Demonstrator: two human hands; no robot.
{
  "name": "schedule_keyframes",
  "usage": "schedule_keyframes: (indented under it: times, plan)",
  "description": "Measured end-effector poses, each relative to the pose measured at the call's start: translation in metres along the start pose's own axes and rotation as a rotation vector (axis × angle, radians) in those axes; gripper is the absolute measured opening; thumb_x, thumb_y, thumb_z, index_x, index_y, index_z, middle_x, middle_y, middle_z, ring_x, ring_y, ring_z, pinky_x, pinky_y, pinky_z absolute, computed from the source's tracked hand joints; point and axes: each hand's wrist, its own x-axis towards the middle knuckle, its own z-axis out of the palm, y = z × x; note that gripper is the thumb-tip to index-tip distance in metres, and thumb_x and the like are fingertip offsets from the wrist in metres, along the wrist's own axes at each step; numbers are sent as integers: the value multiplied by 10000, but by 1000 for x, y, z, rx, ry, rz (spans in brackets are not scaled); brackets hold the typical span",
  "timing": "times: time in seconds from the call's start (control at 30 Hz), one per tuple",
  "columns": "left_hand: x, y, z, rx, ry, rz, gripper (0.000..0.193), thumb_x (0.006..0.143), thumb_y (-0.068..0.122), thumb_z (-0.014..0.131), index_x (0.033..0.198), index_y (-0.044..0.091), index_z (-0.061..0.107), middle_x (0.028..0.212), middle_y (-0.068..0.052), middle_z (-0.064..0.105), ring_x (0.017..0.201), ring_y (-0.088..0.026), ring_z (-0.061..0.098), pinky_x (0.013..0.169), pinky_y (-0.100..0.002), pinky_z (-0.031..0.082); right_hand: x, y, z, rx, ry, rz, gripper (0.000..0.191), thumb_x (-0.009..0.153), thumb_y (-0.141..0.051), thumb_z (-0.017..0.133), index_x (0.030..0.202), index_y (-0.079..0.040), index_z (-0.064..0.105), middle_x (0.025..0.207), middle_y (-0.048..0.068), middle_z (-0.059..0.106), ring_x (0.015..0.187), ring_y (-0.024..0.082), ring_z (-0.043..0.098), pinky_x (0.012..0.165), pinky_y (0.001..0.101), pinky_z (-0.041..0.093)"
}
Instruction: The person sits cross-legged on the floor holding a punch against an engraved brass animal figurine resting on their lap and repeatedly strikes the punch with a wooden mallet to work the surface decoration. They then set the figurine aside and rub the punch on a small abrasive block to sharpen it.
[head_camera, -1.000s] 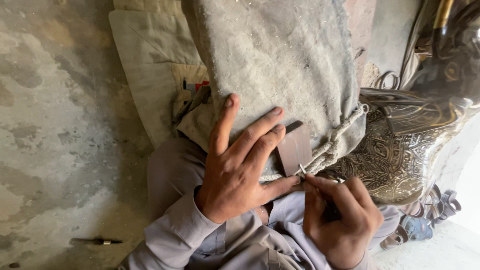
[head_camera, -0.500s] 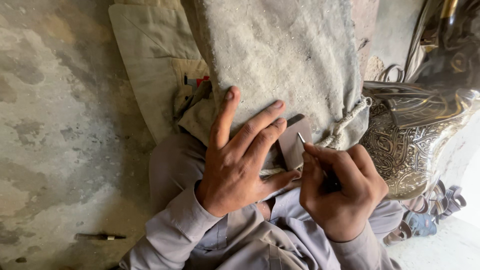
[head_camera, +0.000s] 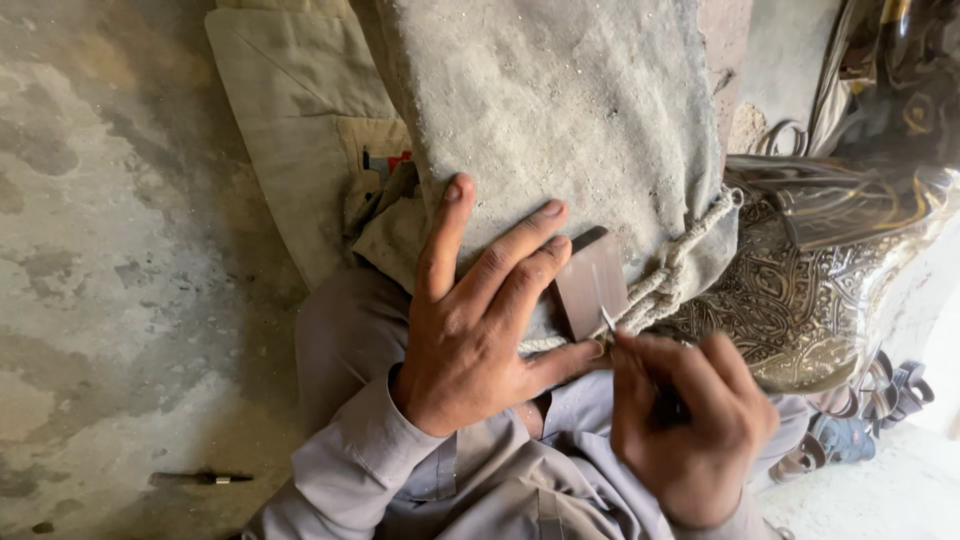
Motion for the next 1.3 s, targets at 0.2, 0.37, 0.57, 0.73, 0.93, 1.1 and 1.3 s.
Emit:
schedule_keyframes:
  times: [0.2,0.37,0.57,0.73,0.93,1.1,1.3]
  plan:
    - [1,-1,1,-13,15,2,721,850,481,894,1332,14,634,1519,-92,531,1526,-519,246,1289,-616,243,12,3,7,53,38,-107,168,886,-12,778,1039,-81,781,796,56,567,577,118,546,543,272,429]
    - [1,-2,2,-1,15,12,701,848,490,869,1320,24,641,1528,-86,524,1528,-517,231,1281,-621,251,11,-14,-1,42,27,6,166,843,-9,769,991,-84,780,732,33,550,581,112,557,542,279,435]
    - [-1,-2,3,-7,43,1,698,881,503,872,1337,32,634,1542,-70,517,1547,-495,236,1301,-606,258,11,0,6,36,25,-73,148,880,-6,784,1016,-65,785,766,47,541,549,107,510,513,263,392]
    - [0,-1,4,-4,20,-3,673,872,510,849,1308,36,654,1532,-64,529,1547,-493,235,1289,-599,261,-8,14,2,3,8,-46,142,835,-17,797,967,-67,781,716,36,521,562,121,501,509,278,386]
    - [0,-2,2,2,29,11,701,904,533,854,1331,17,648,1535,-78,520,1539,-496,222,1306,-594,245,12,-1,5,54,22,-98,151,910,-12,788,1045,-79,776,776,47,556,580,95,553,545,259,417]
    - [-1,-3,-2,34,-23,10,703,894,521,847,1333,5,657,1547,-99,527,1546,-500,210,1310,-594,227,5,-10,-1,15,5,52,170,832,-4,772,988,-73,777,719,35,517,553,119,518,541,291,413]
    - [0,-4,-3,55,-36,20,709,888,527,880,1321,10,661,1501,-101,553,1524,-504,247,1292,-621,180,1,2,5,80,25,-14,152,882,0,774,1009,-83,765,767,45,539,596,124,540,566,289,417]
